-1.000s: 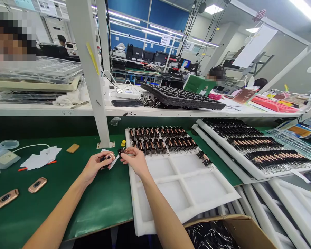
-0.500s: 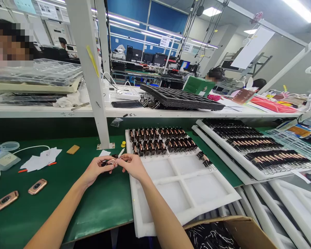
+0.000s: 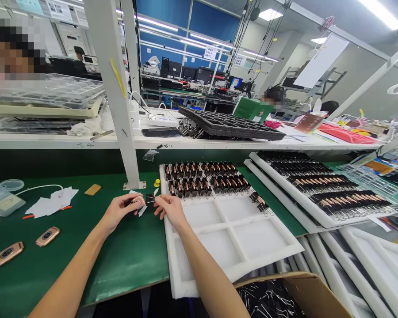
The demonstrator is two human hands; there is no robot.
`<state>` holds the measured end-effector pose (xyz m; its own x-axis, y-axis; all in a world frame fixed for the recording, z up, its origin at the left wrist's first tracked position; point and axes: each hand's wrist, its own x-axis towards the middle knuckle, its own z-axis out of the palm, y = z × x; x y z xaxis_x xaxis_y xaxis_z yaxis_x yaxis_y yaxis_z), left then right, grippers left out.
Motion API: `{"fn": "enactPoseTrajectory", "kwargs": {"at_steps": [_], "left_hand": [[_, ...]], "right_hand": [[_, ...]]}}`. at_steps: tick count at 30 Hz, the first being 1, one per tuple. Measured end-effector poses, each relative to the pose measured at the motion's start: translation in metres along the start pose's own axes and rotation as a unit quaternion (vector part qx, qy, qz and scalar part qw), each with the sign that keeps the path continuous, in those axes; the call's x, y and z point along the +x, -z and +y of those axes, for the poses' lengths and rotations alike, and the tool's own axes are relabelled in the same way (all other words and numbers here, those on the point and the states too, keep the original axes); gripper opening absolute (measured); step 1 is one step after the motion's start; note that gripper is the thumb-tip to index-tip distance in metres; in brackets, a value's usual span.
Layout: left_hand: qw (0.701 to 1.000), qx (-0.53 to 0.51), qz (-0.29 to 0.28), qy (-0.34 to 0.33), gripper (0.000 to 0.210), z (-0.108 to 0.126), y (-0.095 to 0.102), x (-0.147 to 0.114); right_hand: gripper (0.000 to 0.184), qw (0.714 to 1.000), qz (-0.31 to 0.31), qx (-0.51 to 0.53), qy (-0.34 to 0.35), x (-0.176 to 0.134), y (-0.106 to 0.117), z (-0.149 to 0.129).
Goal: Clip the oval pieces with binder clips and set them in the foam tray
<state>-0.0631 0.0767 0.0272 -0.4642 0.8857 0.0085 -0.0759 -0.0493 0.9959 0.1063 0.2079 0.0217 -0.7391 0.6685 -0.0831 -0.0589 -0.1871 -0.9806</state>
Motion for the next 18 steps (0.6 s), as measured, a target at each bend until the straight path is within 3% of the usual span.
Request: {"fn": "enactPoseTrajectory", "kwargs": {"at_steps": [4, 9, 18], "left_hand": [[0.999, 0.027, -0.026, -0.018, 0.046, -0.0041, 0.0042, 0.0003], [0.994, 0.079, -0.069, 0.007, 0.044, -0.0058, 0.0083, -0.0007], [0.992, 0.095, -0.081, 0.015, 0.046, -0.0071, 0.0105, 0.0001]], "right_hand": [[0.047, 1.000, -0.008, 0.011, -0.020, 0.0009, 0.0037, 0.0027], [0.048, 0.998, -0.049, -0.022, -0.032, 0.0018, 0.0065, 0.0027], [0.045, 0.996, -0.070, -0.051, -0.036, -0.0009, 0.0054, -0.0010]]}}
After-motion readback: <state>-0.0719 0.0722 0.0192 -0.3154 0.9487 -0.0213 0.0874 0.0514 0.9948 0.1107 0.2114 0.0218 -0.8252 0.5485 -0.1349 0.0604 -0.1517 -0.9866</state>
